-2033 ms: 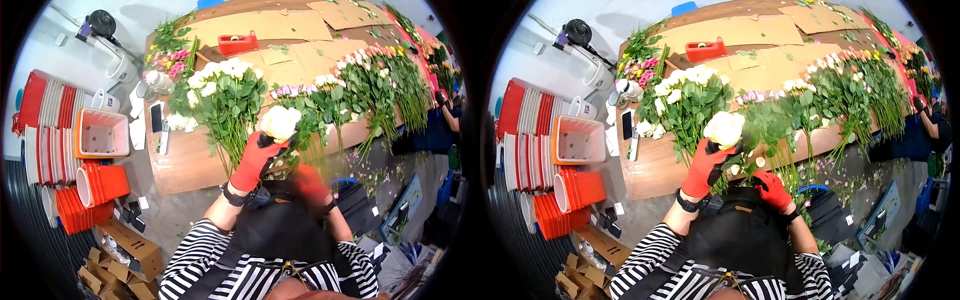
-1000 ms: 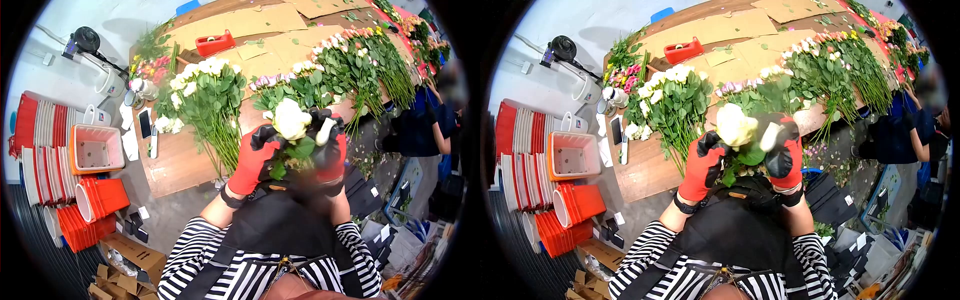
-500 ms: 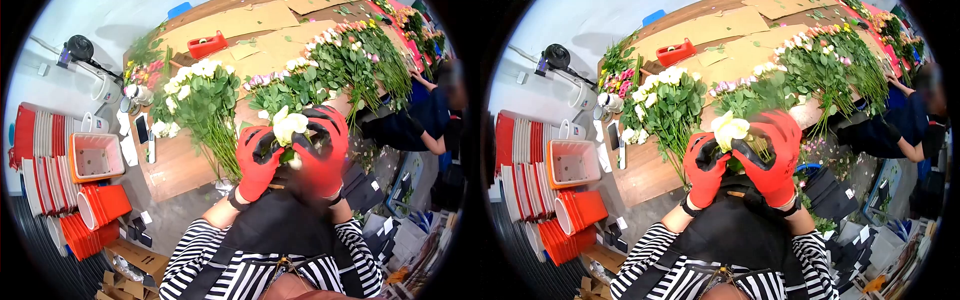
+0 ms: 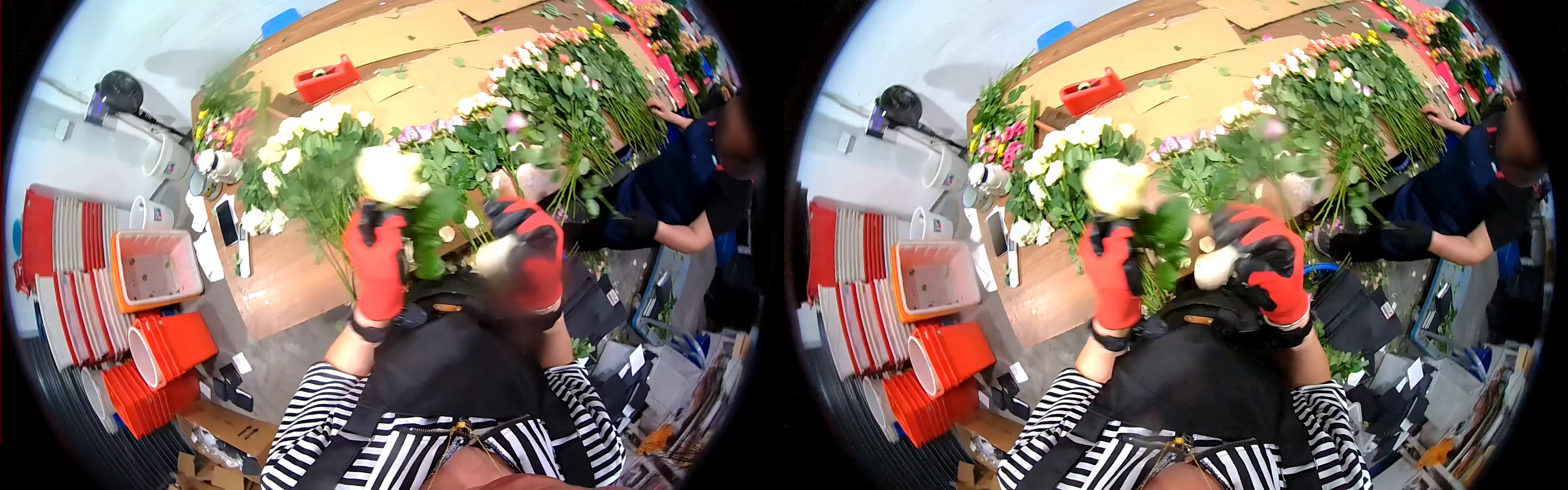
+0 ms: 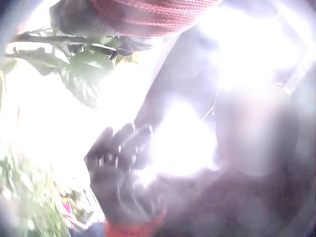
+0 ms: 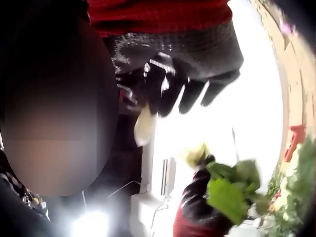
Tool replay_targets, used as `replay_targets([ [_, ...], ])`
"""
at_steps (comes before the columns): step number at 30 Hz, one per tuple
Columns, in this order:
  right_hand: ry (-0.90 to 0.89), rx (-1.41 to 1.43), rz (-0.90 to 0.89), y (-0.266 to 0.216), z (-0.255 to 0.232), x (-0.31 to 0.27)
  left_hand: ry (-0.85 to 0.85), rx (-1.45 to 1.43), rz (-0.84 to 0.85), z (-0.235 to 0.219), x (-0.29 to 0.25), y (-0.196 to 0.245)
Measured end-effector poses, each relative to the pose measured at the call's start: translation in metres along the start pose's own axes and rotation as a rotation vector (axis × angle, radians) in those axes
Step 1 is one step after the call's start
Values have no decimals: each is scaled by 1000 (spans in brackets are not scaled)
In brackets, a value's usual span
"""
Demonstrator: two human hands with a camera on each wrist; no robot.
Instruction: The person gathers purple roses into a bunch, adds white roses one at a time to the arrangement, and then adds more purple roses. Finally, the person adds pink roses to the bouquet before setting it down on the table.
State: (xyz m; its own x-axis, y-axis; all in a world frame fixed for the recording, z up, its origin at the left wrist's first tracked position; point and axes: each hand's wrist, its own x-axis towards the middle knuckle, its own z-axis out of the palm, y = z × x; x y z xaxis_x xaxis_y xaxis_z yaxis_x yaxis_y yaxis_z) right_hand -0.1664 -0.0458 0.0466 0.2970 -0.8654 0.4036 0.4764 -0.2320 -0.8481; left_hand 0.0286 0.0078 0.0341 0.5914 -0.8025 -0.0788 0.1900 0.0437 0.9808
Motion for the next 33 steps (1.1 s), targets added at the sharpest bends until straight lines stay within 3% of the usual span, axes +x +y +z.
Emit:
replay_targets([
  [1,-140,70,65,-5,-8,-1,35,31,52,-11,8,6],
  [2,-255,-110,319,-11,-14,-3,86,-44,71,-17,13,16],
  [3,-528,-611,268,1,-30,-13,140,-116,86,-23,19,24],
  [5,-589,-1050,227,7,-16,-29,71,-376,90,-45,34,26],
  [7,-549,-1056,258,25,-5,-39,-81,-396,100,-54,48,36],
  [9,-558,-1000,294,40,5,-46,29,-305,162,-44,58,49],
  [11,-499,-705,350,53,10,-50,93,-187,232,-40,67,55],
  [14,-402,-208,592,44,12,-39,95,57,308,-52,84,50],
  [15,-305,-177,599,45,9,-41,68,31,315,-53,88,48],
  [17,-111,-116,608,43,-1,-44,-173,-416,183,-46,89,47],
  [18,-37,-282,628,35,-8,-40,-235,-515,122,-42,92,44],
  [19,32,-311,579,36,-17,-37,-168,-477,66,-36,100,37],
  [20,100,-343,529,37,-27,-34,-215,-606,-9,-35,102,28],
  [21,140,-367,542,32,-36,-25,-132,-528,-69,-41,104,13],
  [23,235,-404,391,45,-59,-12,-61,-426,-117,-49,103,-21],
  [24,280,-431,507,45,-75,-7,-26,-280,-46,-51,99,-45],
  [25,321,-361,492,48,-88,0,8,-134,23,-56,96,-72],
  [27,376,-385,433,51,-112,12,-37,-271,-227,-70,89,-116],
  [31,464,-629,330,74,-164,10,-31,-245,-479,-75,73,-191],
  [33,524,-722,340,80,-176,2,-38,-81,-517,-74,70,-214],
])
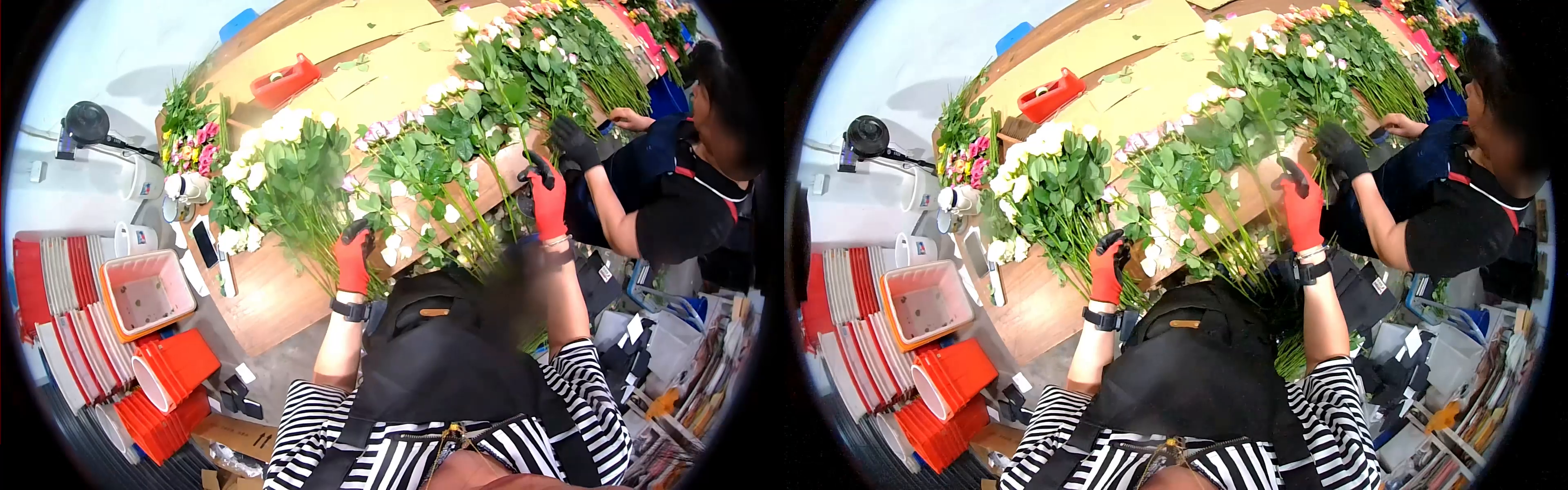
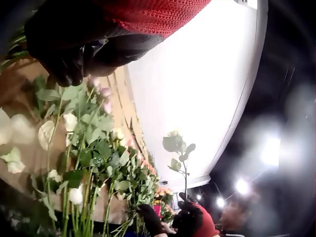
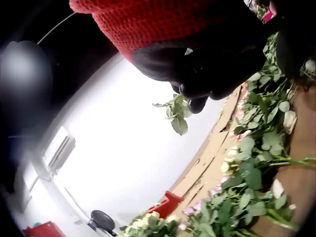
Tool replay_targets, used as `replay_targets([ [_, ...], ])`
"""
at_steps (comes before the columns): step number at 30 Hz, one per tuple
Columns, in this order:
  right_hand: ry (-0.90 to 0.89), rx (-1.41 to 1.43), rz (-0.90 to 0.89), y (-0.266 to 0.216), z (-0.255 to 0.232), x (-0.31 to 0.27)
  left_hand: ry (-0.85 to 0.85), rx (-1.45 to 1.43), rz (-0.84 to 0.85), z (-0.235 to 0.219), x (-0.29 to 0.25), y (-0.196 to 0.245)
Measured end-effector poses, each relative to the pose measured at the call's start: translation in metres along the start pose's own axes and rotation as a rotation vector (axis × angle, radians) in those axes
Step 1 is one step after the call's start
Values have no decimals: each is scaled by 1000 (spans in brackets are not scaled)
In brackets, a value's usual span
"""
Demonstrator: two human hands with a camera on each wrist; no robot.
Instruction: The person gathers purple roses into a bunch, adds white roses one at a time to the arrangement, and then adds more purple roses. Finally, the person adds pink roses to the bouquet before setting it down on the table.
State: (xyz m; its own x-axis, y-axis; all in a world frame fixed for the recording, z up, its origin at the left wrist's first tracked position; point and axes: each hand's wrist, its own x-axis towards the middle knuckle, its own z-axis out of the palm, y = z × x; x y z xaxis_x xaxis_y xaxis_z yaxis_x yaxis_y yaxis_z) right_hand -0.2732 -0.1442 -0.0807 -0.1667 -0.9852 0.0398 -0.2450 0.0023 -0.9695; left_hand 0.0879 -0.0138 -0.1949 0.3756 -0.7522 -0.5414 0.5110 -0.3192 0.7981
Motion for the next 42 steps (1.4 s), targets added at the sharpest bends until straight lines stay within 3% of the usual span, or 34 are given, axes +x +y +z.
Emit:
replay_targets([
  [2,14,-73,-60,13,-2,2,36,92,-42,4,6,-11],
  [6,0,-155,24,76,-9,5,44,347,113,8,24,-38],
  [8,-32,-259,87,103,-5,7,120,705,111,16,31,-40],
  [9,-18,-451,-43,128,-3,10,194,876,191,27,27,-35],
  [10,29,-656,-145,130,0,8,271,1051,270,38,24,-32],
  [11,75,-856,-249,128,5,6,287,1080,238,45,24,-29],
  [12,118,-1052,-361,125,11,4,367,1225,350,42,37,-48],
  [16,-207,-860,-421,91,53,-15,356,1450,345,59,44,-41],
  [18,-371,-926,-489,88,84,-33,369,1533,322,56,54,-45],
  [19,-476,-984,-504,89,96,-42,380,1461,275,53,58,-47],
  [22,-449,-1286,-572,79,125,-64,381,1198,246,52,49,-37],
  [24,-483,-1364,-508,92,136,-68,397,917,384,54,34,-30],
  [26,-499,-1379,-489,92,140,-68,329,535,291,53,29,-23],
  [28,-397,-1218,-429,91,138,-68,279,229,257,45,32,-32],
  [30,-223,-1064,-467,93,135,-67,325,206,209,19,64,-67],
  [33,-178,-891,-367,80,134,-66,138,-252,-6,34,33,-23],
  [36,-245,-600,-255,76,130,-70,55,-408,-85,27,44,-23],
  [38,-327,-394,-147,60,126,-72,-157,-83,242,5,72,-63],
  [39,-298,-296,-237,67,128,-70,-172,-40,251,4,80,-67],
  [42,-401,-54,69,47,118,-74,-202,242,541,19,63,-33],
])
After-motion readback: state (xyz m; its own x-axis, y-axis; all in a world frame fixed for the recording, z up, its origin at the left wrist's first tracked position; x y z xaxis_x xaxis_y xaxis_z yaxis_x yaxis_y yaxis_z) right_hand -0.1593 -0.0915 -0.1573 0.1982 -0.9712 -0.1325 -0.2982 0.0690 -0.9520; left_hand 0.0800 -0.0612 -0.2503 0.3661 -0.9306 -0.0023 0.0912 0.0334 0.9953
